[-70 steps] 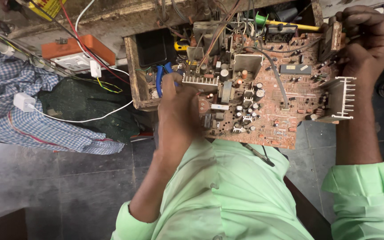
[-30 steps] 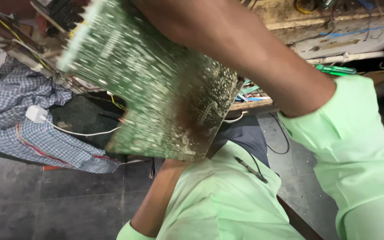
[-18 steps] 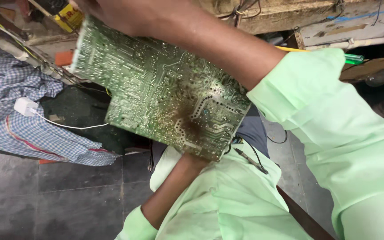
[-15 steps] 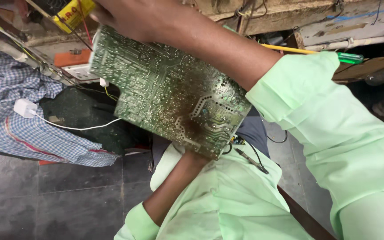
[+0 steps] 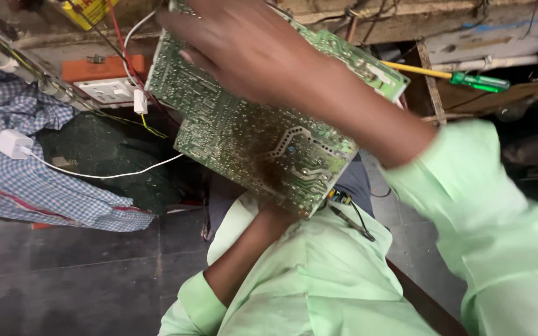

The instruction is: The person opens a small solder container at the workbench, tests a small circuit board using multimeter probes, then lifts a large television mainboard onto the bench and solders components on it with a soldering iron, steadying the board with the other hand.

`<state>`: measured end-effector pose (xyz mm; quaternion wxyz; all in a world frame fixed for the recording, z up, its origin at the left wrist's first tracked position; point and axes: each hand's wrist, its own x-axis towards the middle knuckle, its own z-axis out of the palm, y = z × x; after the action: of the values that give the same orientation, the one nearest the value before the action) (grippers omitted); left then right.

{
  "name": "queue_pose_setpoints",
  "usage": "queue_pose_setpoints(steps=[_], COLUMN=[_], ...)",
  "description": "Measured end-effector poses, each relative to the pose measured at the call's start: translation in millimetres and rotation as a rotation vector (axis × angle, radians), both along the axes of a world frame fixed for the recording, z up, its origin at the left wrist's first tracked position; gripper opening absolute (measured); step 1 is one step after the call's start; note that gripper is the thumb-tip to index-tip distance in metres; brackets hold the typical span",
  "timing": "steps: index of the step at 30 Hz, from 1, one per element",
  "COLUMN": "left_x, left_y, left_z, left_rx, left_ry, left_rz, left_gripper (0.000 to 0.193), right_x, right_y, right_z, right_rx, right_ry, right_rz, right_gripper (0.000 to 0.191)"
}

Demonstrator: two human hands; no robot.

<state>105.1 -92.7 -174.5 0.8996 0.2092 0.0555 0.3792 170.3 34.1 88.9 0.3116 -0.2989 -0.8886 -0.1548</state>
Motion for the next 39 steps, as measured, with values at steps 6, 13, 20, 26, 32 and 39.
queue_pose_setpoints(steps=[6, 13, 20, 26, 32, 39], left_x=[4, 0, -9, -2, 8, 4], left_y=[2, 0, -3, -2, -2, -2], left_z=[2, 14, 35, 20, -1, 7], left_rx=[0.383, 0.716, 0.86, 0.668, 0.52, 0.688], left_ry=[0.216, 0.502, 0.543, 0.399, 0.29, 0.359], left_rz=[0.087, 0.133, 0.305, 0.218, 0.167, 0.261], left_gripper=[0.052, 0.051, 0.052, 0.053, 0.055, 0.059], right_x=[46, 53, 55, 56, 56, 57], right_y=[-152, -210, -209, -207, -208, -208], right_z=[-28, -80, -99, -102, -102, -100], right_rx=[-0.379, -0.372, -0.327, -0.37, -0.386, -0.392], right_ry=[0.086, 0.19, 0.163, 0.107, 0.079, 0.069], right_rz=[-0.281, -0.479, -0.517, -0.544, -0.531, -0.513], right_gripper=[0.032, 0.039, 0.042, 0.045, 0.047, 0.049])
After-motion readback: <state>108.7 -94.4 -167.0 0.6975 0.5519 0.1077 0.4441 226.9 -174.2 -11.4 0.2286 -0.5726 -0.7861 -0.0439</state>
